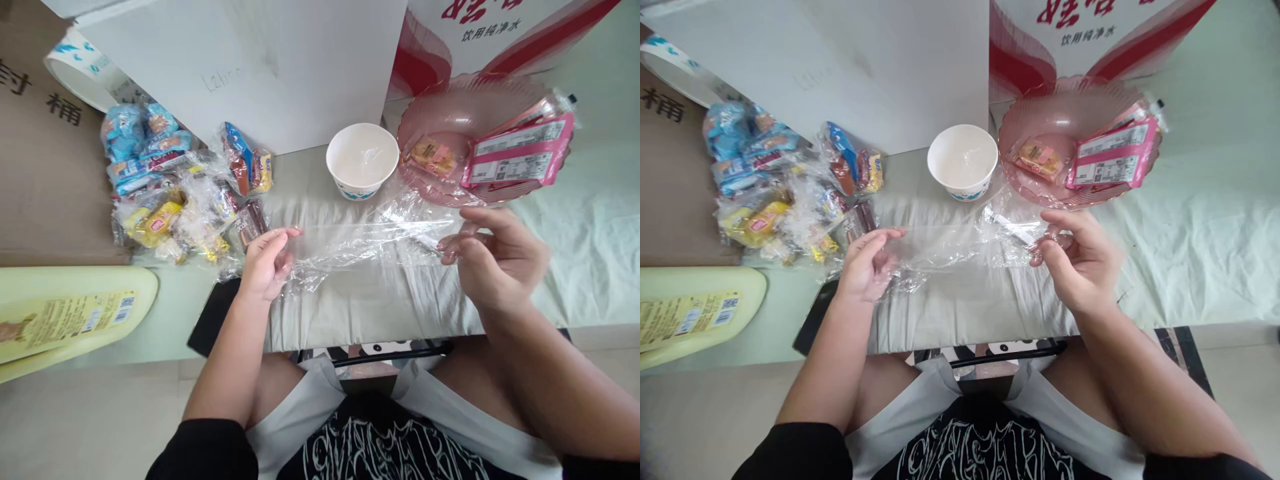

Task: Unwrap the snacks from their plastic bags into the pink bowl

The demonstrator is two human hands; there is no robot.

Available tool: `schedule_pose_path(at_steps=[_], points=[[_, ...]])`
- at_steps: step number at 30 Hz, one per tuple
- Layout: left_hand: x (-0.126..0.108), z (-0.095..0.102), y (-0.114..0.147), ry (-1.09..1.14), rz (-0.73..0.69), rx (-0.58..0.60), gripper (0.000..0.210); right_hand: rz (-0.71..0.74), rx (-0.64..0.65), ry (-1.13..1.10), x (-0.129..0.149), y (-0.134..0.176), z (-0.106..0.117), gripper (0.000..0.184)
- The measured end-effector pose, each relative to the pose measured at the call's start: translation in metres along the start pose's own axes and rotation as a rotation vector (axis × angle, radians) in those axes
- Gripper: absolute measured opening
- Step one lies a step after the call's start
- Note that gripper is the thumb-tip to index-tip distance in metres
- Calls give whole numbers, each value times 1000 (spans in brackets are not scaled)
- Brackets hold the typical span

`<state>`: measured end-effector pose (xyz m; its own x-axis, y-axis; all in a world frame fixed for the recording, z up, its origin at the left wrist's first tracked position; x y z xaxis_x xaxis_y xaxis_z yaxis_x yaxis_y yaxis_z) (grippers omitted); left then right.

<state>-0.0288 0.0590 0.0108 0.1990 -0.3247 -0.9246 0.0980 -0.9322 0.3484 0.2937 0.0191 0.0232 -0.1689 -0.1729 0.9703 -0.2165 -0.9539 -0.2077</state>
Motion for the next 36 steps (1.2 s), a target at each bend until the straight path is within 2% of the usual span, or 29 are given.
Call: schedule_pose_path(at_steps=[3,5,8,10,12,13,16,18,20,26,31,36], points=[[-2,1,-1,57,6,14,20,2,-63,-7,5,-4,-4,32],[-3,2,-1,93,0,13,22,-4,-29,-49,6,-6,-7,41],[-3,3,-2,127,5,6,23,2,137,-84,5,-7,-10,54],[-3,3,-3,136,-9,4,24,21,284,13,3,-6,-13,56],[-3,4,-4,133,-56,4,24,79,367,166,2,-4,-14,47],[-4,4,-4,122,-93,5,24,118,365,233,3,-3,-14,40],[-4,6,-4,54,-236,-26,21,218,202,342,6,-3,-10,16],[-3,7,-4,-9,-318,-55,30,243,59,386,7,-3,-7,13],[-1,8,-3,-86,-375,-83,40,250,-31,424,7,-2,-5,14],[4,11,-6,-230,-490,-118,44,321,-90,360,12,2,-6,10],[4,11,-8,-115,-470,-46,57,320,-101,249,14,3,-6,16],[8,11,-9,6,-429,41,60,260,-172,146,10,1,-4,11]])
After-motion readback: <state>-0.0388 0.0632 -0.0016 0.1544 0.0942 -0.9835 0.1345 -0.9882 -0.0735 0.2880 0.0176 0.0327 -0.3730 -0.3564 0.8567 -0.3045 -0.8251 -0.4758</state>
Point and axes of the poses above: each hand's wrist, its own y-axis away from the middle knuckle, its own z-axis out of the back of the hand, x = y × z, the point moved 3 cm from there along -y, towards the middle knuckle, and after that the axes turned 2 degrees about -z, right-handed, at the moved point
